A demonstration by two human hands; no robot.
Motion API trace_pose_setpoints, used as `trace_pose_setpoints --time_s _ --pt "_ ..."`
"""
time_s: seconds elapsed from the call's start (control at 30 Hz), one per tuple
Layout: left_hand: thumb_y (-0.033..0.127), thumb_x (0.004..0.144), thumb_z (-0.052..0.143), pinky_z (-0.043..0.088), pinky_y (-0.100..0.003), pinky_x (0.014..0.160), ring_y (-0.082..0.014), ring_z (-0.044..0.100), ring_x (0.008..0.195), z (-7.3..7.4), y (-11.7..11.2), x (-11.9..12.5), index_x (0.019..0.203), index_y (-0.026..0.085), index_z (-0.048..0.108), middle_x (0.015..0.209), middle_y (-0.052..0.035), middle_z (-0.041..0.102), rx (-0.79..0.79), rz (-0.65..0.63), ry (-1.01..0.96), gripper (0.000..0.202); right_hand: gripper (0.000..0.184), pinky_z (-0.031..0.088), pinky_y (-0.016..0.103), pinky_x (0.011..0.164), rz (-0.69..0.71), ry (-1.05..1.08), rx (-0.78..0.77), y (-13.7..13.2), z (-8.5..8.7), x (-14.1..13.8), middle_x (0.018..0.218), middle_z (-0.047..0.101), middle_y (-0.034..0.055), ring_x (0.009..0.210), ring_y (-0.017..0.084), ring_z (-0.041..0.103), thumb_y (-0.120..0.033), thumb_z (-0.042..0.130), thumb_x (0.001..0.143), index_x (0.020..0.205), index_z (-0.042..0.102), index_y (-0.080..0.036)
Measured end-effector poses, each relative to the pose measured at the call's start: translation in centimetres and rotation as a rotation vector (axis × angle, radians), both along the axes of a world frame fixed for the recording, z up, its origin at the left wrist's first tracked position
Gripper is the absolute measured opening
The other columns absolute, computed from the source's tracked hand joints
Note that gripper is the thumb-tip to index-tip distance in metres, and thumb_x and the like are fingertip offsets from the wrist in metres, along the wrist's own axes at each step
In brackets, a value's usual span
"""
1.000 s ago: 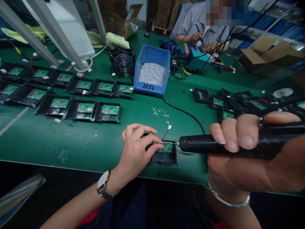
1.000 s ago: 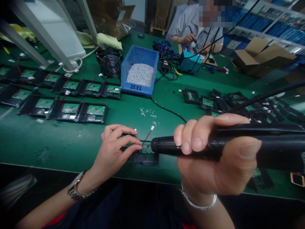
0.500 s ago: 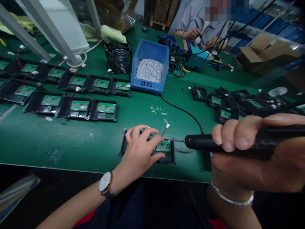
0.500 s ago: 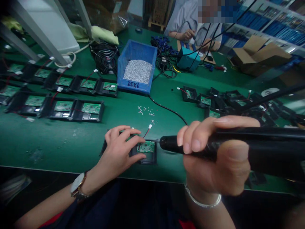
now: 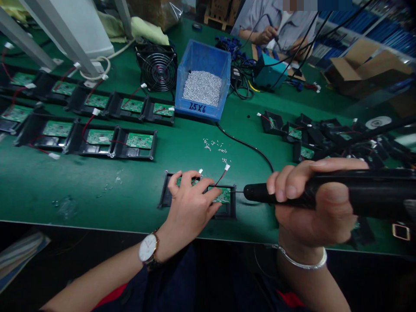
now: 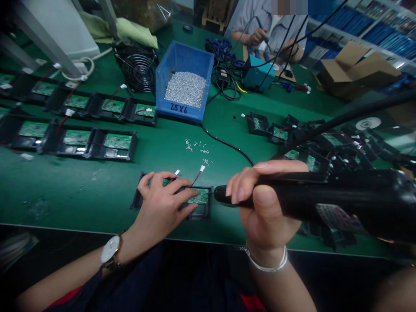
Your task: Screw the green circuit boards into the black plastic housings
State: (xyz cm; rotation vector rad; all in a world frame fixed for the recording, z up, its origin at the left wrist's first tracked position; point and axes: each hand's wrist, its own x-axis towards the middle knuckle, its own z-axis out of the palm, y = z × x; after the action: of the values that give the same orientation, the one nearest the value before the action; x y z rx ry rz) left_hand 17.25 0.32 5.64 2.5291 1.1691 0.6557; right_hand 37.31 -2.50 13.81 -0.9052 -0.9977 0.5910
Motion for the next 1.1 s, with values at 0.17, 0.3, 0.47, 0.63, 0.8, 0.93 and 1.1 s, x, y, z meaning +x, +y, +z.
trace_pose_setpoints --time_s 0.17,0.3,0.47,0.63,0.8,0.93,1.1 --pt "0.032 0.093 0.091 0.025 -0.068 0.117 -0.0404 0.057 0.130 0.0 0.0 0.0 0.113 0.036 0.082 0.126 0.0018 0.084 0.002 -0.002 0.004 0.022 0.023 0.049 0.033 0.051 -0.011 -0.005 -0.009 0.1 -0.1 0.0 0.062 0.060 -0.0055 0.048 0.014 0.051 -0.043 0.087 0.091 0.104 0.075 -0.028" --pt "0.031 0.092 0.091 0.024 -0.067 0.117 -0.0403 0.058 0.130 0.0 0.1 0.0 0.112 0.035 0.082 0.124 0.0023 0.085 0.008 -0.001 0.002 0.023 0.023 0.048 0.032 0.051 0.026 -0.004 0.012 0.2 -0.2 0.1 0.063 0.061 -0.0052 0.049 0.014 0.053 -0.040 0.087 0.092 0.105 0.075 -0.026" --pt "0.031 0.087 0.096 0.024 -0.067 0.117 -0.0406 0.059 0.129 -0.3 0.0 0.2 0.110 0.035 0.083 0.123 0.0032 0.085 0.025 0.016 -0.011 0.027 0.025 0.050 0.033 0.050 0.035 -0.043 0.041 0.1 -0.3 -0.6 0.065 0.064 -0.0052 0.051 0.014 0.057 -0.034 0.089 0.089 0.103 0.072 -0.022" --pt "0.030 0.085 0.098 0.024 -0.067 0.118 -0.0405 0.060 0.129 -0.2 -0.1 0.3 0.109 0.035 0.083 0.122 0.0048 0.085 0.018 0.037 -0.024 0.029 0.020 0.050 0.032 0.051 0.080 -0.064 0.061 0.1 -0.7 -1.5 0.065 0.063 -0.0059 0.051 0.013 0.057 -0.026 0.086 0.091 0.104 0.072 -0.022" --pt "0.029 0.084 0.098 0.024 -0.066 0.118 -0.0399 0.061 0.129 -0.1 -0.2 0.4 0.108 0.034 0.083 0.121 0.0041 0.086 -0.003 0.033 -0.034 0.028 0.019 0.050 0.032 0.052 0.087 -0.054 0.069 0.0 -1.4 -1.5 0.066 0.063 -0.0062 0.052 0.012 0.057 -0.026 0.086 0.092 0.106 0.073 -0.022" --pt "0.029 0.084 0.098 0.024 -0.067 0.117 -0.0403 0.061 0.128 -0.3 0.0 0.3 0.107 0.035 0.083 0.119 0.0036 0.086 0.008 0.033 -0.031 0.029 0.025 0.054 0.033 0.053 0.316 -0.138 0.012 -0.1 -0.9 -0.5 0.068 0.066 -0.0041 0.055 0.014 0.062 -0.031 0.086 0.093 0.113 0.075 -0.023" --pt "0.027 0.087 0.096 0.024 -0.067 0.118 -0.0394 0.061 0.129 -0.1 0.1 0.1 0.109 0.035 0.082 0.118 0.0031 0.086 -0.013 0.024 -0.041 0.028 0.025 0.048 0.030 0.046 0.305 -0.078 0.120 2.3 0.5 0.9 0.062 0.061 -0.0042 0.047 0.011 0.054 -0.035 0.085 0.091 0.108 0.077 -0.019"
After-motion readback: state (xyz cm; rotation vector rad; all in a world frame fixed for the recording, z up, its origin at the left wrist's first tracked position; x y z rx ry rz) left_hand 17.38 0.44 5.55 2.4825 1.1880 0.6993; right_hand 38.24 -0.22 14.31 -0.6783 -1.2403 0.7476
